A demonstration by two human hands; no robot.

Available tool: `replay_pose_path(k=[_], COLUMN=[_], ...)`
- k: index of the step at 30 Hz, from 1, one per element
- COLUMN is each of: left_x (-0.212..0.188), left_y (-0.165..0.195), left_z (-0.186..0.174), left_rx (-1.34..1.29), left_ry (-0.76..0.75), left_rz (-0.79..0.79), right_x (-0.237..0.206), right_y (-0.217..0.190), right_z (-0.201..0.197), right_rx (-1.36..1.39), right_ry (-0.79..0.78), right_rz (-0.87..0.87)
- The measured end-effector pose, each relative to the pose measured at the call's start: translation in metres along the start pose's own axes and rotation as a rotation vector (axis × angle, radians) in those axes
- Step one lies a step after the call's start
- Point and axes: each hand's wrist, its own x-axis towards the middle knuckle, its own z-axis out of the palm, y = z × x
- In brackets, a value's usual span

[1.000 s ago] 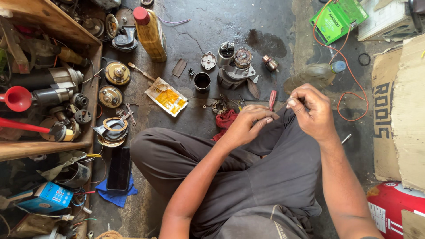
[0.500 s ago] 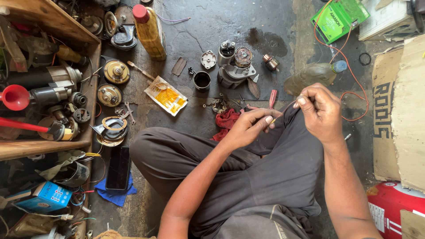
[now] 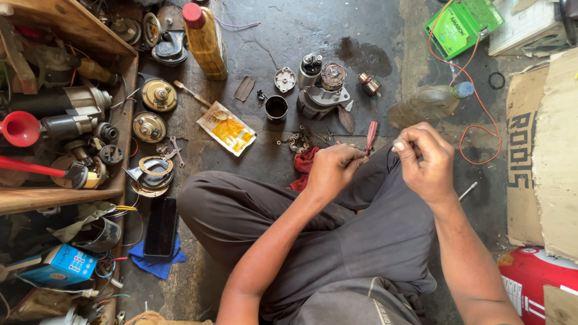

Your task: The person sits on the floor and repairs a small electrical motor. They strip and twist wires, then insert them into a motor component and secure them with pliers. The person also wipes the component with a cloth during the process.

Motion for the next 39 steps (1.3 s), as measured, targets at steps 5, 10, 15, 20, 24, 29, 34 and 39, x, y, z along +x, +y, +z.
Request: replay_pose_path(k=[5, 10, 15, 20, 24, 29, 34, 39], left_x=[-0.006, -0.001, 0.005, 0.006, 0.005, 0.005, 0.006, 0.005], left_y=[-0.018, -0.017, 0.004, 0.020, 0.021, 0.017, 0.024, 0.037], left_z=[0.012, 0.010, -0.010, -0.011, -0.009, -0.015, -0.019, -0.019], left_rx=[-0.538, -0.783, -0.291, 0.081, 0.453, 0.317, -0.169, -0.364], left_ry=[-0.038, -0.188, -0.218, -0.147, -0.001, 0.095, -0.092, -0.167], left_rz=[-0.428, -0.258, -0.027, 0.074, 0.275, 0.261, 0.000, -0.106], right_x=[-0.001, -0.001, -0.001, -0.004, -0.006, -0.007, -0.006, -0.005], right_y=[0.009, 0.017, 0.012, -0.002, -0.006, 0.000, 0.008, 0.010], right_z=[-0.004, 0.001, 0.005, 0.004, 0.009, 0.006, -0.001, -0.005], right_rx=[0.128, 0.162, 0.148, -0.027, -0.110, -0.062, 0.068, 0.092], right_ry=[0.067, 0.155, 0.155, 0.057, 0.024, 0.079, 0.105, 0.102], right_rz=[-0.011, 0.015, -0.001, -0.035, -0.054, -0.016, -0.002, 0.002])
